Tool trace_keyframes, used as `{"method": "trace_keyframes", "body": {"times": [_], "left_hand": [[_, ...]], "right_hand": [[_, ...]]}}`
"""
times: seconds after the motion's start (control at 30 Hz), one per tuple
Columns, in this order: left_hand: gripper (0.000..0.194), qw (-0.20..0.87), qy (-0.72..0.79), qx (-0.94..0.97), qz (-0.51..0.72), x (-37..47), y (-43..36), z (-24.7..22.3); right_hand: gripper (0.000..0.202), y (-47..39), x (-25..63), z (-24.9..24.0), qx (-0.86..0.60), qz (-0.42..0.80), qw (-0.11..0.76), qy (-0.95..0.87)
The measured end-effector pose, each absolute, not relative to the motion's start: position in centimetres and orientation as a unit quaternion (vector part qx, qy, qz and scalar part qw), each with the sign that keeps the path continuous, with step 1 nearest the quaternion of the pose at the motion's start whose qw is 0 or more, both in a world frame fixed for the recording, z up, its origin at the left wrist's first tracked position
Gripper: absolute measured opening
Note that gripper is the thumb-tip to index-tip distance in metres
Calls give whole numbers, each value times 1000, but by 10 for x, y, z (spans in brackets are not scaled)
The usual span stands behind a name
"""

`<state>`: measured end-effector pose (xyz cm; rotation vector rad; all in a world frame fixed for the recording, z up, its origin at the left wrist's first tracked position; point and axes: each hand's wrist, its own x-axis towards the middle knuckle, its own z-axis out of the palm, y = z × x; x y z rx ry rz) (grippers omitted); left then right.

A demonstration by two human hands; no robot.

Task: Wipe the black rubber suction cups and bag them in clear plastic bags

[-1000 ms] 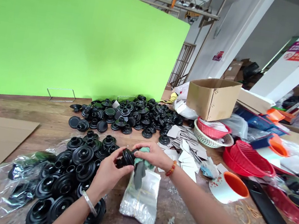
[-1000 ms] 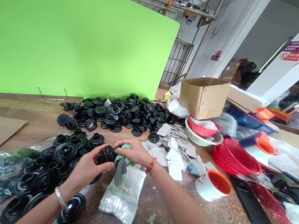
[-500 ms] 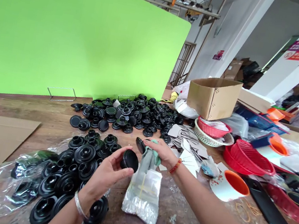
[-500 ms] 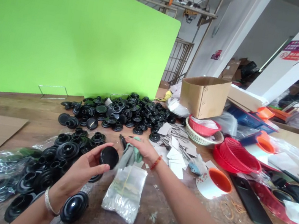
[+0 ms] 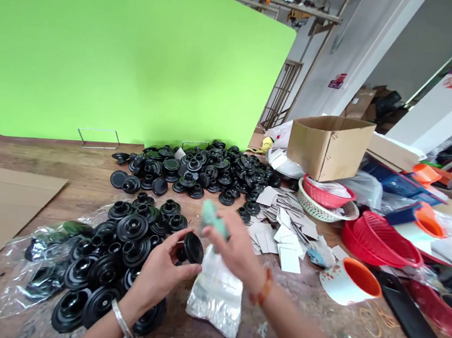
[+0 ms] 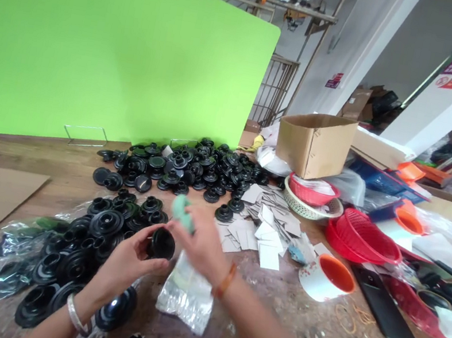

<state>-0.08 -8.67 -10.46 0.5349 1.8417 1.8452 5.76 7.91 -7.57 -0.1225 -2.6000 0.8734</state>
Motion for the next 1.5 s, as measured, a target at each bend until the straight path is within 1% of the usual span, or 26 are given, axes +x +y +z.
{"method": "trace_keyframes", "body": {"times": [0.07,0.1,0.13,0.17,0.23,0.3,0.37,0.4,0.47,0.57,0.63,0.7,0.77,0.8,0.83,0.9,0.97,1.1,1.2,1.27,1.3,1.33,1.37,1.43,1.47,1.5], "left_hand": [[45,216,665,216,681,7,-86,-104],[41,226,658,230,681,11,-86,-103],[42,247,650,244,676,14,-87,-102],[48,269,646,258,666,18,-89,-101],[66,265,658,281,646,24,-92,-99],[72,180,694,312,623,28,-94,-98],[67,83,728,322,599,28,-95,-97],[64,51,740,313,593,27,-96,-96],[61,29,751,276,599,18,-99,-93],[64,40,758,231,608,-11,-113,-82],[66,0,817,231,529,-42,-128,-72],[69,-44,890,247,381,-76,-144,-64],[74,-116,941,215,234,-108,-158,-61],[78,-112,953,212,185,-121,-162,-61],[79,-83,960,219,154,-133,-166,-63],[72,-30,967,224,120,-149,-169,-69],[65,0,966,232,114,-160,-168,-77],[56,24,957,252,140,-169,-163,-82],[56,-5,954,252,163,-158,-158,-72],[58,-30,947,252,199,-135,-150,-64],[55,-37,939,254,228,-119,-145,-60],[50,-1,914,240,327,-102,-138,-57],[48,61,870,226,435,-83,-130,-57],[49,205,718,182,640,-49,-114,-60],[49,289,636,157,698,-35,-107,-63],[47,350,578,141,723,-23,-102,-68]], "right_hand": [[34,48,67,-79,71,354,223,-905],[33,39,69,-82,61,386,233,-891],[32,35,68,-86,27,441,236,-865],[31,35,65,-89,-22,522,221,-824],[32,39,57,-96,-123,692,158,-694],[42,40,51,-100,-173,808,76,-558],[46,32,52,-102,-186,875,23,-446],[44,27,55,-102,-188,895,12,-404],[37,19,63,-102,-193,917,-2,-348],[36,24,73,-99,-200,872,-13,-447],[37,44,71,-96,-195,783,-10,-590],[38,74,63,-92,-190,616,33,-764],[34,109,51,-90,-202,388,92,-894],[35,125,45,-90,-224,285,108,-926],[39,140,38,-91,-245,229,113,-935],[44,163,25,-96,-280,174,104,-938],[40,179,15,-103,-294,159,81,-939],[28,192,4,-111,-283,147,46,-947],[32,186,5,-101,-252,157,63,-953],[36,173,11,-88,-209,170,84,-959],[37,163,16,-80,-178,184,96,-962],[37,151,22,-73,-137,211,111,-962],[36,139,28,-67,-89,248,125,-956],[34,113,41,-58,18,341,147,-928],[33,102,47,-56,61,377,152,-911],[33,92,53,-56,87,396,156,-901]]}}
